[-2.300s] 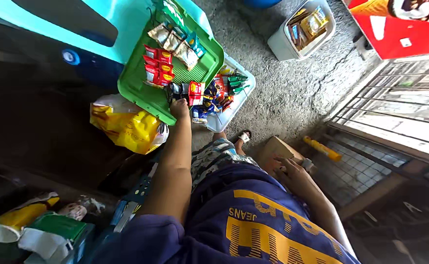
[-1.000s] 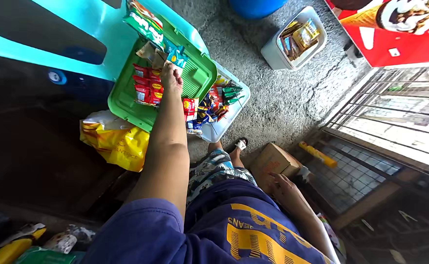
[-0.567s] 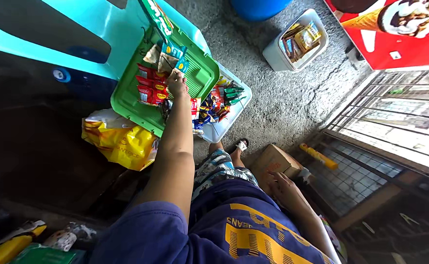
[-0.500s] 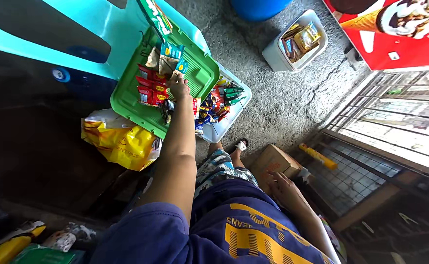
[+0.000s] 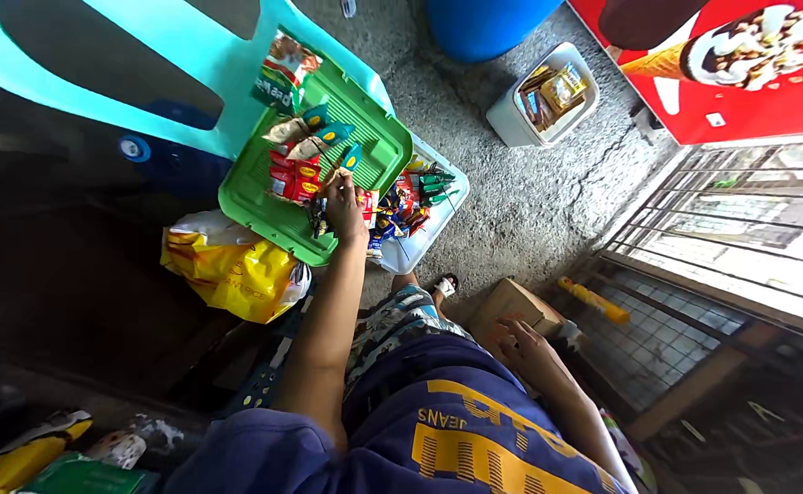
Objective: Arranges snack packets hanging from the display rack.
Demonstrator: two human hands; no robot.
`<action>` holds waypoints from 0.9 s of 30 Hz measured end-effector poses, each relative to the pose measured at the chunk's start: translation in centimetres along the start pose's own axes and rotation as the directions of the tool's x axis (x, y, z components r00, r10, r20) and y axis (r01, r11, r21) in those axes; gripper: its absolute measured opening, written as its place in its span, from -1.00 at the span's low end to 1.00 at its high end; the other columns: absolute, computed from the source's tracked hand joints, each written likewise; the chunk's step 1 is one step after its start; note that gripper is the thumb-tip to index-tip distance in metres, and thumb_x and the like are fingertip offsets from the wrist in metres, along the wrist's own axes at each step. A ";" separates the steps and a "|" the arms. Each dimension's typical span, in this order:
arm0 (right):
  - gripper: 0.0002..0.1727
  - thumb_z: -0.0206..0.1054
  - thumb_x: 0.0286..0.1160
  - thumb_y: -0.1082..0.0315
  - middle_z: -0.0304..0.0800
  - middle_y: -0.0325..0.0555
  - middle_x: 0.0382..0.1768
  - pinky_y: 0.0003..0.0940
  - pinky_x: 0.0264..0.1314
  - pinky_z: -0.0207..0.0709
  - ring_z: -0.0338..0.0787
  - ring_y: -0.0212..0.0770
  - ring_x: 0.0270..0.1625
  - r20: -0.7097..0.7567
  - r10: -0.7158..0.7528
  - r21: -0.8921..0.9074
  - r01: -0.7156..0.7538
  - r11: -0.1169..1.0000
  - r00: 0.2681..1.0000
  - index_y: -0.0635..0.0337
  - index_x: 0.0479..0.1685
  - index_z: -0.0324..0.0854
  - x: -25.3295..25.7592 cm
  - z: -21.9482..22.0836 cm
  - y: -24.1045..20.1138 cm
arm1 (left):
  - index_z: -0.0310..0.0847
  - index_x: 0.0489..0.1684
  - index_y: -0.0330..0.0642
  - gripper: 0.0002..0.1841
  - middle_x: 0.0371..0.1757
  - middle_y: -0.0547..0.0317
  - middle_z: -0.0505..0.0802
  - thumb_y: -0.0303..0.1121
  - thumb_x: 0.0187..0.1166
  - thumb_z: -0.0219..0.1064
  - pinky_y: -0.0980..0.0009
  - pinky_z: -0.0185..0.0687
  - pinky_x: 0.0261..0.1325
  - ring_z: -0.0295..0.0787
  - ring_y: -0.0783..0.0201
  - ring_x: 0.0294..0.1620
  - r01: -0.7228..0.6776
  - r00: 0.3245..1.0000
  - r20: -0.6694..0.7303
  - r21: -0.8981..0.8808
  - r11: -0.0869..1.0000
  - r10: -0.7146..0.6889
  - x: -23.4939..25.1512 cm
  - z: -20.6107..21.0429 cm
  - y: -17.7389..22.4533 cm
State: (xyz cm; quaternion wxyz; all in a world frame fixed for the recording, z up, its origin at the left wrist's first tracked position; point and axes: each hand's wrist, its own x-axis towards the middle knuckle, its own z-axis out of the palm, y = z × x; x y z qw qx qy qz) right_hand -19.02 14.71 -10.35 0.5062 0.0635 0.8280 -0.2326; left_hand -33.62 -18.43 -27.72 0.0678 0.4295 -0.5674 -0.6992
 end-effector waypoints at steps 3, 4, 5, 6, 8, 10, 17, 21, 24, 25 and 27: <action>-0.49 0.20 0.72 0.18 0.68 0.26 0.39 0.24 0.49 0.49 0.70 0.24 0.41 -0.023 -0.032 0.005 0.032 0.999 0.999 0.27 0.54 0.53 -0.2 0.1 0.3 | 0.51 0.24 -0.26 -0.76 -0.19 0.31 0.71 -0.31 0.80 0.17 0.55 0.58 -0.28 0.61 0.53 -0.35 -0.066 0.993 0.102 0.053 0.996 0.060 -3.5 -1.3 1.3; -0.48 0.21 0.72 0.17 0.68 0.27 0.37 0.24 0.48 0.50 0.71 0.25 0.39 -0.031 -0.041 0.005 0.041 0.999 0.999 0.27 0.54 0.53 -0.3 0.2 0.4 | 0.52 0.24 -0.28 -0.75 -0.20 0.29 0.71 -0.32 0.79 0.17 0.55 0.59 -0.28 0.61 0.53 -0.36 -0.086 0.987 0.146 0.080 0.993 0.073 -4.7 -1.6 1.7; -0.48 0.21 0.72 0.17 0.69 0.27 0.37 0.23 0.46 0.51 0.72 0.24 0.37 -0.038 -0.045 0.000 0.045 0.999 0.998 0.26 0.55 0.53 -0.5 0.1 0.4 | 0.52 0.25 -0.33 -0.74 -0.20 0.26 0.72 -0.34 0.79 0.17 0.54 0.57 -0.30 0.59 0.52 -0.38 -0.111 0.976 0.197 0.108 0.988 0.089 -6.0 -2.0 2.0; -0.48 0.21 0.72 0.17 0.68 0.27 0.37 0.23 0.46 0.51 0.72 0.24 0.37 -0.043 -0.040 -0.002 0.040 0.999 0.998 0.26 0.55 0.52 -0.7 0.1 0.4 | 0.53 0.25 -0.37 -0.73 -0.19 0.21 0.73 -0.35 0.79 0.17 0.54 0.55 -0.32 0.59 0.51 -0.39 -0.146 0.962 0.250 0.147 0.978 0.106 -7.2 -2.2 2.3; -0.48 0.21 0.72 0.17 0.66 0.27 0.39 0.23 0.47 0.50 0.71 0.24 0.39 -0.057 -0.036 0.004 0.036 0.999 0.998 0.23 0.57 0.50 -1.2 0.0 0.5 | 0.53 0.25 -0.43 -0.71 -0.12 0.09 0.76 -0.36 0.79 0.15 0.48 0.62 -0.25 0.64 0.45 -0.34 -0.253 0.910 0.389 0.242 0.937 0.145 -9.9 -2.7 3.1; -0.48 0.21 0.73 0.16 0.64 0.25 0.43 0.25 0.49 0.48 0.68 0.25 0.43 -0.084 -0.039 0.024 0.041 0.999 0.996 0.21 0.59 0.50 -2.1 0.1 0.9 | 0.56 0.24 -0.47 -0.70 -0.08 -0.03 0.80 -0.38 0.80 0.15 0.39 0.69 -0.13 0.72 0.37 -0.26 -0.351 0.838 0.525 0.309 0.884 0.150 -12.6 -3.0 3.9; -0.72 0.26 0.64 0.38 0.84 0.07 0.20 -0.04 0.40 0.65 0.82 -0.08 0.27 -0.754 -0.183 0.106 0.391 0.914 0.631 0.31 0.16 0.76 -7.8 1.2 4.5 | 0.69 0.15 -0.39 -0.76 -0.29 0.05 0.83 -0.41 0.72 0.24 0.39 0.72 -0.18 0.74 0.38 -0.37 -0.583 0.493 0.870 0.330 0.743 0.000 -20.4 -2.1 5.8; -0.68 0.24 0.68 0.37 0.73 0.10 0.37 -0.22 0.42 0.65 0.75 -0.15 0.37 -0.945 -0.030 0.135 0.471 0.872 0.327 0.35 0.26 0.68 -12.2 0.9 8.0 | 0.73 0.09 -0.38 -0.77 -0.22 0.09 0.85 -0.42 0.68 0.28 0.50 0.74 -0.11 0.76 0.48 -0.31 -0.680 0.182 0.979 0.189 0.708 -0.088 -25.9 -1.3 6.7; -0.61 0.22 0.67 0.35 0.70 0.04 0.43 -0.18 0.44 0.62 0.69 -0.17 0.45 -0.929 0.118 0.306 0.550 0.777 0.351 0.30 0.39 0.63 -16.2 3.3 11.3 | 0.76 0.04 -0.32 -0.77 -0.25 0.20 0.85 -0.36 0.67 0.28 0.64 0.67 -0.18 0.72 0.61 -0.34 -0.714 -0.004 0.989 0.103 0.692 -0.151 -30.7 -1.3 6.3; -0.60 0.22 0.66 0.38 0.69 0.04 0.42 -0.17 0.40 0.64 0.71 -0.16 0.42 -0.908 0.152 0.369 0.578 0.728 0.390 0.29 0.42 0.61 -17.7 4.8 12.2 | 0.76 0.05 -0.31 -0.76 -0.25 0.23 0.85 -0.34 0.67 0.28 0.64 0.66 -0.20 0.71 0.61 -0.36 -0.721 -0.036 0.981 0.107 0.685 -0.192 -32.5 -1.6 6.2; -0.58 0.22 0.61 0.41 0.71 0.01 0.39 -0.20 0.37 0.68 0.74 -0.20 0.36 -0.892 0.160 0.426 0.665 0.613 0.423 0.29 0.42 0.60 -20.1 8.4 14.0 | 0.76 0.05 -0.30 -0.75 -0.27 0.23 0.85 -0.32 0.65 0.29 0.60 0.67 -0.25 0.71 0.58 -0.40 -0.754 -0.088 0.964 0.100 0.649 -0.250 -35.9 -2.4 5.9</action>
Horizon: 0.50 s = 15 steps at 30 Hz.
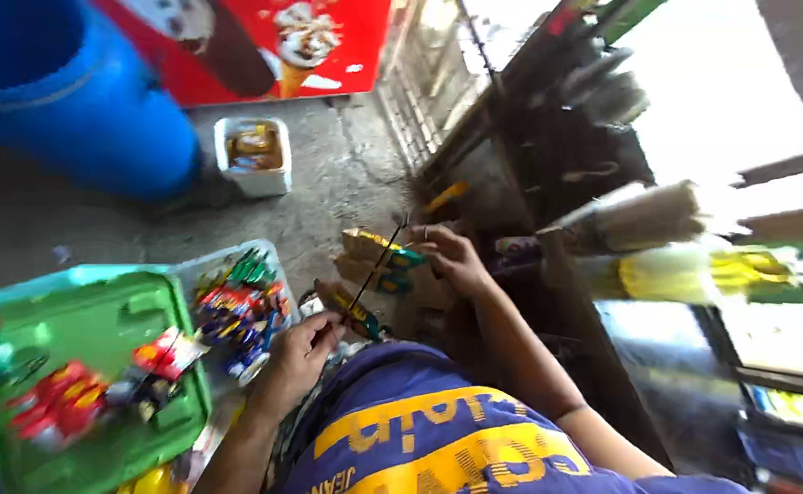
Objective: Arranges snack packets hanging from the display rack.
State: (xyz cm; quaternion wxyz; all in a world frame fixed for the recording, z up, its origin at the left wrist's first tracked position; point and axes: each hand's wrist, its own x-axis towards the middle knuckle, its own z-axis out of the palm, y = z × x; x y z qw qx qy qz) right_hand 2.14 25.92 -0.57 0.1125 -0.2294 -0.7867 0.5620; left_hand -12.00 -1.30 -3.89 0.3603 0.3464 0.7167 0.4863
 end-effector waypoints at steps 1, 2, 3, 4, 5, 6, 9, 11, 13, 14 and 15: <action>-0.59 0.24 0.60 0.41 0.73 -0.01 0.38 -0.21 0.36 0.69 0.76 -0.21 0.33 -0.002 -0.005 0.077 0.005 0.997 1.000 0.29 0.40 0.61 -1.9 -1.1 0.5 | 0.76 0.05 -0.30 -0.75 -0.28 0.20 0.86 -0.33 0.64 0.29 0.58 0.68 -0.27 0.72 0.56 -0.42 -0.010 0.999 0.039 0.021 1.000 0.010 -0.1 1.3 1.1; -0.60 0.27 0.60 0.41 0.75 0.00 0.36 -0.22 0.37 0.69 0.78 -0.23 0.30 -0.012 -0.022 0.144 0.023 0.989 1.000 0.33 0.38 0.62 -3.8 -2.1 1.1 | 0.77 0.04 -0.31 -0.75 -0.30 0.20 0.86 -0.34 0.62 0.28 0.57 0.67 -0.33 0.70 0.55 -0.46 -0.026 0.997 0.080 0.030 0.999 0.023 -0.2 2.5 2.0; -0.60 0.28 0.60 0.38 0.76 0.01 0.35 -0.24 0.41 0.65 0.77 -0.24 0.31 -0.020 -0.057 0.192 0.060 0.980 0.998 0.37 0.36 0.62 -5.6 -3.1 1.6 | 0.76 0.04 -0.33 -0.75 -0.31 0.18 0.86 -0.36 0.61 0.28 0.54 0.68 -0.33 0.71 0.54 -0.46 -0.040 0.990 0.134 0.030 0.999 0.036 -0.3 3.7 2.9; -0.57 0.28 0.62 0.33 0.73 0.04 0.38 -0.25 0.49 0.59 0.73 -0.25 0.38 -0.026 -0.108 0.212 0.111 0.971 0.994 0.43 0.36 0.60 -7.3 -4.1 2.0 | 0.75 0.03 -0.37 -0.76 -0.32 0.17 0.85 -0.40 0.61 0.28 0.54 0.66 -0.34 0.69 0.54 -0.47 -0.055 0.979 0.198 0.027 0.998 0.049 -0.3 4.6 3.8; -0.54 0.28 0.63 0.28 0.70 0.07 0.41 -0.26 0.54 0.54 0.69 -0.24 0.45 -0.041 -0.162 0.215 0.168 0.962 0.986 0.48 0.35 0.59 -8.9 -5.1 2.1 | 0.74 0.04 -0.42 -0.77 -0.33 0.15 0.85 -0.44 0.63 0.28 0.54 0.63 -0.36 0.67 0.54 -0.48 -0.060 0.962 0.267 0.014 0.998 0.054 -0.2 5.5 4.7; -0.52 0.28 0.65 0.24 0.68 0.09 0.43 -0.25 0.58 0.51 0.65 -0.23 0.50 -0.066 -0.207 0.218 0.217 0.952 0.976 0.50 0.33 0.59 -10.4 -5.9 2.2 | 0.72 0.04 -0.45 -0.78 -0.33 0.16 0.84 -0.47 0.63 0.27 0.55 0.63 -0.34 0.67 0.56 -0.47 -0.067 0.941 0.331 0.001 0.998 0.063 -0.1 6.2 5.5; -0.44 0.32 0.65 0.15 0.62 0.13 0.50 -0.24 0.63 0.46 0.57 -0.17 0.60 -0.161 -0.296 0.182 0.323 0.929 0.942 0.53 0.35 0.55 -14.4 -8.2 1.7 | 0.71 0.04 -0.46 -0.79 -0.33 0.22 0.83 -0.49 0.64 0.26 0.57 0.67 -0.23 0.69 0.60 -0.41 -0.118 0.872 0.474 -0.035 0.992 0.121 0.4 8.2 7.5; -0.50 0.33 0.66 0.22 0.64 0.12 0.50 -0.22 0.66 0.45 0.58 -0.17 0.60 -0.239 -0.344 0.141 0.383 0.913 0.908 0.51 0.35 0.56 -16.7 -9.2 1.1 | 0.72 0.02 -0.43 -0.80 -0.33 0.26 0.83 -0.50 0.64 0.25 0.58 0.65 -0.23 0.68 0.62 -0.41 -0.170 0.821 0.547 -0.039 0.985 0.164 0.7 9.2 9.2; -0.56 0.32 0.68 0.27 0.67 0.06 0.48 -0.21 0.65 0.46 0.60 -0.19 0.58 -0.321 -0.363 0.117 0.417 0.901 0.875 0.47 0.35 0.59 -18.8 -9.6 0.3 | 0.72 0.01 -0.41 -0.81 -0.33 0.25 0.83 -0.49 0.64 0.25 0.58 0.60 -0.30 0.65 0.62 -0.44 -0.225 0.764 0.613 -0.039 0.973 0.201 1.1 9.9 10.6; -0.58 0.30 0.69 0.29 0.69 0.01 0.46 -0.22 0.63 0.49 0.63 -0.21 0.55 -0.368 -0.367 0.116 0.434 0.894 0.854 0.42 0.35 0.60 -19.7 -9.5 -0.1 | 0.73 0.02 -0.41 -0.80 -0.31 0.23 0.84 -0.49 0.65 0.25 0.59 0.59 -0.31 0.64 0.61 -0.44 -0.260 0.732 0.643 -0.042 0.965 0.225 1.4 10.1 11.2; -0.63 0.29 0.70 0.30 0.73 -0.05 0.44 -0.23 0.61 0.51 0.65 -0.23 0.53 -0.419 -0.371 0.121 0.456 0.882 0.829 0.35 0.33 0.65 -20.5 -9.4 -0.3 | 0.73 0.02 -0.41 -0.80 -0.30 0.20 0.84 -0.48 0.65 0.25 0.58 0.59 -0.32 0.65 0.59 -0.44 -0.305 0.702 0.666 -0.041 0.952 0.253 1.7 10.3 11.8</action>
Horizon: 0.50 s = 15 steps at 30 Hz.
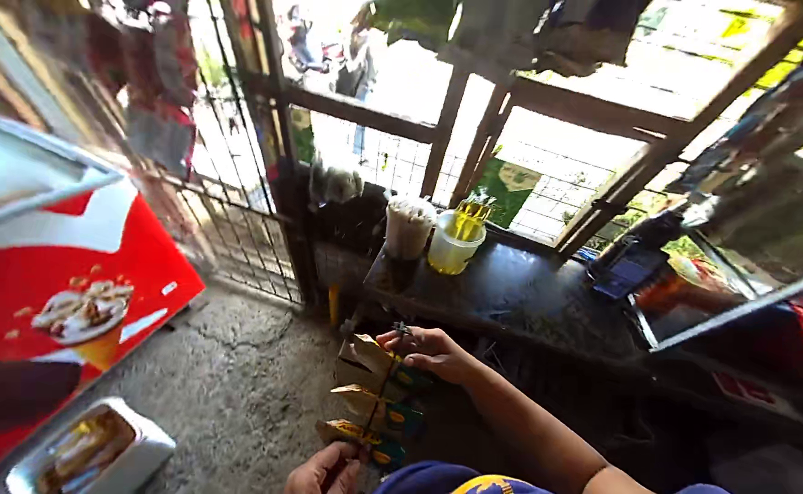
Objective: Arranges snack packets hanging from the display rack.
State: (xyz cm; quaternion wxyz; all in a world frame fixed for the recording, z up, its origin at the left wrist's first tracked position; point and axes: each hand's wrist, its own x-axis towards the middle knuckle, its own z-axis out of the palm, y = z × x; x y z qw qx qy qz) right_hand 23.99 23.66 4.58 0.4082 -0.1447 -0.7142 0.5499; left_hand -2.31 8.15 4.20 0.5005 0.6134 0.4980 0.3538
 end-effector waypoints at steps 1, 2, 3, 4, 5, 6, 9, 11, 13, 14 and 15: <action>-0.68 0.29 0.70 0.31 0.76 -0.11 0.41 -0.24 0.59 0.52 0.67 -0.25 0.51 -0.058 -0.022 0.014 0.023 1.000 0.998 0.26 0.29 0.71 -0.6 0.0 -0.5 | 0.74 0.02 -0.42 -0.80 -0.30 0.16 0.84 -0.48 0.65 0.26 0.56 0.61 -0.32 0.66 0.57 -0.44 -0.040 0.999 0.024 0.044 0.998 0.039 0.5 -0.2 0.5; -0.72 0.27 0.71 0.33 0.78 -0.15 0.38 -0.25 0.58 0.53 0.69 -0.27 0.48 -0.116 -0.042 0.023 0.045 0.999 0.992 0.21 0.23 0.75 -1.2 0.1 -1.0 | 0.75 0.01 -0.42 -0.80 -0.30 0.11 0.85 -0.48 0.64 0.25 0.51 0.64 -0.30 0.68 0.51 -0.44 -0.083 0.996 0.047 0.094 0.992 0.079 1.1 -0.4 1.1; -0.74 0.24 0.72 0.37 0.81 -0.19 0.34 -0.27 0.57 0.54 0.70 -0.30 0.46 -0.175 -0.061 0.022 0.066 0.998 0.983 0.18 0.18 0.79 -1.7 0.4 -1.5 | 0.75 0.01 -0.41 -0.79 -0.30 0.07 0.84 -0.48 0.64 0.25 0.45 0.66 -0.29 0.69 0.45 -0.44 -0.124 0.991 0.065 0.154 0.980 0.115 1.5 -0.5 1.7; -0.76 0.22 0.73 0.39 0.83 -0.22 0.30 -0.29 0.56 0.54 0.72 -0.33 0.43 -0.230 -0.080 0.018 0.086 0.996 0.970 0.17 0.12 0.80 -2.2 0.7 -2.0 | 0.76 -0.01 -0.41 -0.79 -0.31 0.02 0.85 -0.48 0.62 0.25 0.37 0.69 -0.28 0.71 0.38 -0.44 -0.167 0.985 0.075 0.219 0.961 0.154 1.9 -0.6 2.2; -0.76 0.22 0.73 0.40 0.85 -0.23 0.27 -0.30 0.54 0.56 0.73 -0.34 0.40 -0.277 -0.102 0.013 0.110 0.994 0.956 0.16 0.09 0.81 -2.7 0.9 -2.5 | 0.76 -0.04 -0.40 -0.80 -0.34 0.00 0.84 -0.47 0.60 0.26 0.31 0.70 -0.30 0.72 0.32 -0.46 -0.204 0.979 0.080 0.282 0.938 0.189 2.3 -0.6 2.7; -0.77 0.22 0.73 0.40 0.86 -0.25 0.24 -0.32 0.51 0.58 0.75 -0.36 0.37 -0.317 -0.123 0.006 0.132 0.991 0.940 0.15 0.08 0.81 -3.2 1.1 -2.9 | 0.76 -0.08 -0.38 -0.80 -0.40 0.03 0.83 -0.44 0.59 0.26 0.27 0.70 -0.35 0.71 0.29 -0.50 -0.237 0.972 0.082 0.342 0.910 0.222 2.6 -0.5 3.2; -0.79 0.26 0.72 0.38 0.89 -0.24 0.17 -0.33 0.45 0.63 0.79 -0.37 0.30 -0.441 -0.149 -0.006 0.163 0.987 0.885 0.15 0.04 0.82 -4.1 1.6 -4.4 | 0.76 -0.23 -0.30 -0.74 -0.58 0.13 0.72 -0.27 0.66 0.29 0.25 0.58 -0.49 0.60 0.28 -0.62 -0.301 0.948 0.051 0.477 0.826 0.316 3.5 0.1 5.0; -0.79 0.27 0.71 0.36 0.89 -0.27 0.14 -0.36 0.42 0.65 0.80 -0.38 0.27 -0.525 -0.144 0.005 0.173 0.985 0.839 0.12 0.02 0.83 -4.8 1.8 -5.4 | 0.76 -0.27 -0.25 -0.69 -0.59 0.17 0.71 -0.18 0.69 0.27 0.27 0.54 -0.53 0.58 0.30 -0.63 -0.344 0.923 0.040 0.532 0.774 0.383 4.3 0.6 6.0; -0.79 0.28 0.70 0.33 0.91 -0.26 0.10 -0.39 0.37 0.67 0.82 -0.40 0.22 -0.612 -0.119 0.047 0.187 0.981 0.782 0.12 0.00 0.85 -5.4 1.6 -6.3 | 0.78 -0.30 -0.17 -0.63 -0.57 0.21 0.74 -0.08 0.72 0.20 0.30 0.55 -0.57 0.61 0.33 -0.63 -0.410 0.871 0.038 0.606 0.682 0.490 5.6 1.4 6.8; -0.80 0.31 0.68 0.32 0.92 -0.25 0.08 -0.41 0.32 0.69 0.83 -0.41 0.18 -0.656 -0.094 0.078 0.191 0.978 0.749 0.12 -0.03 0.86 -5.7 1.4 -6.8 | 0.77 -0.33 -0.14 -0.59 -0.56 0.22 0.74 -0.04 0.74 0.16 0.31 0.53 -0.60 0.62 0.34 -0.64 -0.447 0.831 0.044 0.645 0.620 0.554 6.3 2.0 7.1; -0.81 0.33 0.66 0.32 0.93 -0.25 0.05 -0.43 0.29 0.70 0.85 -0.42 0.15 -0.694 -0.068 0.113 0.201 0.973 0.717 0.11 -0.06 0.88 -5.9 1.0 -7.3 | 0.76 -0.35 -0.13 -0.56 -0.57 0.22 0.73 -0.03 0.75 0.11 0.33 0.50 -0.62 0.62 0.33 -0.64 -0.481 0.789 0.057 0.676 0.558 0.611 7.1 2.6 7.6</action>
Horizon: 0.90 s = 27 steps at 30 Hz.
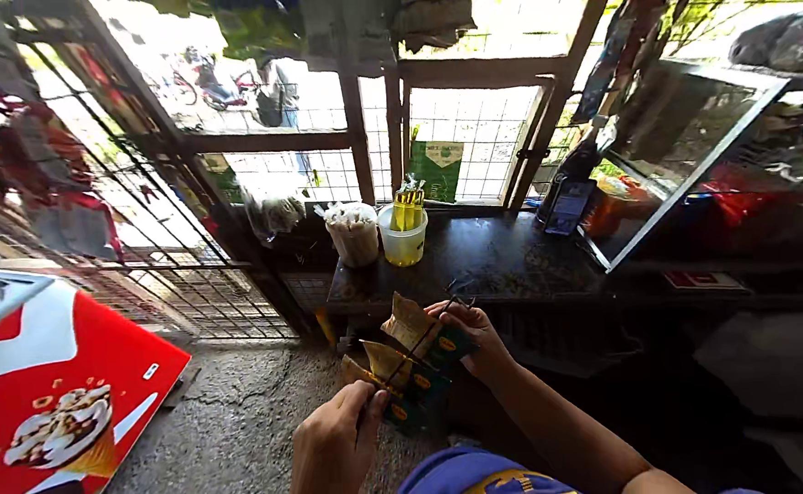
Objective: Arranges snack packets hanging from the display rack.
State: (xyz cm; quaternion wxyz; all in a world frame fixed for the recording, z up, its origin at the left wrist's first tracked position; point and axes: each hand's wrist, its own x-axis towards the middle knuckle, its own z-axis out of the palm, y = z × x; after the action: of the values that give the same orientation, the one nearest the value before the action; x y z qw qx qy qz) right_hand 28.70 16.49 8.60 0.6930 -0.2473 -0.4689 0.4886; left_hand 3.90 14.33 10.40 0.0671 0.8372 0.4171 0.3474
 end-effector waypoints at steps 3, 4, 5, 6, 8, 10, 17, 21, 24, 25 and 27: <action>-0.84 0.37 0.62 0.34 0.94 -0.24 -0.05 -0.44 0.20 0.74 0.87 -0.42 0.06 -0.109 0.032 0.056 -0.026 0.998 0.993 0.10 -0.16 0.89 1.5 -1.3 -1.9 | 0.72 -0.40 -0.11 -0.54 -0.60 0.23 0.69 -0.03 0.78 0.03 0.37 0.45 -0.66 0.61 0.32 -0.66 -0.118 0.989 -0.075 0.095 0.988 0.126 3.2 1.5 1.4; -0.85 0.39 0.59 0.33 0.94 -0.24 -0.09 -0.43 0.17 0.75 0.87 -0.42 0.03 -0.134 0.032 0.052 -0.025 0.998 0.990 0.08 -0.20 0.89 2.1 -2.0 -2.4 | 0.71 -0.39 -0.12 -0.54 -0.60 0.23 0.69 -0.05 0.79 0.02 0.37 0.45 -0.66 0.61 0.31 -0.66 -0.137 0.986 -0.082 0.108 0.985 0.147 4.3 1.9 2.0; -0.85 0.40 0.58 0.30 0.94 -0.26 -0.09 -0.43 0.16 0.75 0.87 -0.42 0.01 -0.144 0.024 0.042 -0.018 0.999 0.989 0.05 -0.20 0.91 2.8 -2.8 -3.0 | 0.70 -0.36 -0.13 -0.56 -0.59 0.22 0.69 -0.08 0.80 0.02 0.37 0.46 -0.65 0.62 0.31 -0.65 -0.150 0.984 -0.085 0.108 0.983 0.160 5.4 2.3 2.7; -0.85 0.41 0.58 0.28 0.94 -0.28 -0.07 -0.43 0.15 0.75 0.86 -0.43 0.02 -0.141 0.008 0.029 -0.004 1.000 0.990 0.01 -0.17 0.91 3.6 -3.8 -3.6 | 0.70 -0.33 -0.14 -0.58 -0.57 0.21 0.69 -0.10 0.81 0.02 0.38 0.47 -0.63 0.62 0.31 -0.64 -0.156 0.982 -0.087 0.103 0.982 0.165 6.6 2.7 3.5; -0.83 0.35 0.64 0.27 0.93 -0.33 -0.03 -0.46 0.12 0.74 0.85 -0.46 0.01 -0.109 -0.027 -0.011 0.026 1.000 0.994 -0.04 -0.11 0.89 5.3 -5.6 -5.2 | 0.71 -0.28 -0.18 -0.61 -0.54 0.17 0.71 -0.15 0.81 0.05 0.39 0.49 -0.61 0.62 0.31 -0.62 -0.158 0.981 -0.095 0.084 0.984 0.166 9.1 3.6 5.0; -0.80 0.29 0.71 0.27 0.93 -0.33 -0.02 -0.49 0.09 0.75 0.86 -0.48 -0.01 -0.080 -0.052 -0.044 0.049 0.998 0.995 -0.01 -0.06 0.87 7.1 -7.3 -7.1 | 0.70 -0.23 -0.19 -0.61 -0.52 0.18 0.71 -0.16 0.82 0.03 0.43 0.48 -0.57 0.59 0.34 -0.60 -0.142 0.985 -0.090 0.074 0.987 0.149 11.5 4.8 6.5; -0.74 0.16 0.78 0.36 0.92 -0.31 -0.03 -0.50 0.14 0.74 0.85 -0.49 0.00 -0.007 -0.038 -0.024 0.037 0.999 0.999 0.12 0.04 0.81 14.6 -13.0 -11.2 | 0.70 -0.14 -0.16 -0.62 -0.52 0.25 0.71 -0.15 0.84 0.00 0.47 0.55 -0.44 0.62 0.43 -0.53 -0.070 0.985 -0.154 0.066 0.995 0.080 18.8 9.3 10.3; -0.74 0.15 0.79 0.34 0.88 -0.28 -0.04 -0.45 0.18 0.72 0.83 -0.46 0.02 0.078 0.032 -0.008 -0.031 0.999 0.996 0.19 0.12 0.76 18.6 -13.7 -11.3 | 0.66 -0.10 -0.09 -0.59 -0.53 0.32 0.64 -0.04 0.86 -0.06 0.33 0.54 -0.40 0.61 0.41 -0.50 0.081 0.992 -0.106 0.049 0.996 -0.075 21.1 8.6 10.5; -0.71 0.14 0.79 0.32 0.88 -0.24 -0.02 -0.42 0.19 0.72 0.83 -0.43 0.04 0.178 0.050 0.026 -0.056 0.998 0.983 0.23 0.15 0.74 21.6 -12.9 -10.5 | 0.66 -0.15 -0.04 -0.63 -0.54 0.37 0.62 -0.05 0.82 -0.01 0.32 0.53 -0.46 0.58 0.43 -0.53 0.182 0.982 -0.067 0.091 0.979 -0.176 22.2 6.9 10.1; -0.71 0.14 0.79 0.33 0.88 -0.21 -0.03 -0.40 0.20 0.73 0.83 -0.41 0.03 0.199 0.059 0.040 -0.068 0.997 0.978 0.26 0.15 0.74 22.5 -12.4 -10.1 | 0.66 -0.17 -0.04 -0.65 -0.54 0.37 0.62 -0.07 0.82 0.02 0.29 0.51 -0.47 0.57 0.41 -0.54 0.200 0.978 -0.075 0.119 0.973 -0.192 22.4 6.2 9.9; -0.70 0.13 0.80 0.32 0.87 -0.19 -0.04 -0.39 0.19 0.72 0.83 -0.39 0.01 0.218 0.080 0.034 -0.090 0.995 0.973 0.29 0.18 0.72 24.2 -11.1 -9.4 | 0.66 -0.16 -0.08 -0.67 -0.53 0.29 0.64 -0.12 0.82 0.04 0.21 0.47 -0.49 0.55 0.33 -0.55 0.215 0.974 -0.116 0.181 0.960 -0.196 23.0 4.9 9.4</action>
State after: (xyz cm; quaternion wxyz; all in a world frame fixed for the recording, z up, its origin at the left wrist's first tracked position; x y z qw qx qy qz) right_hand 44.81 36.01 21.12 0.6213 -0.1974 -0.5199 0.5519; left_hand 22.56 26.29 22.64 0.0013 0.7739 0.5362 0.3370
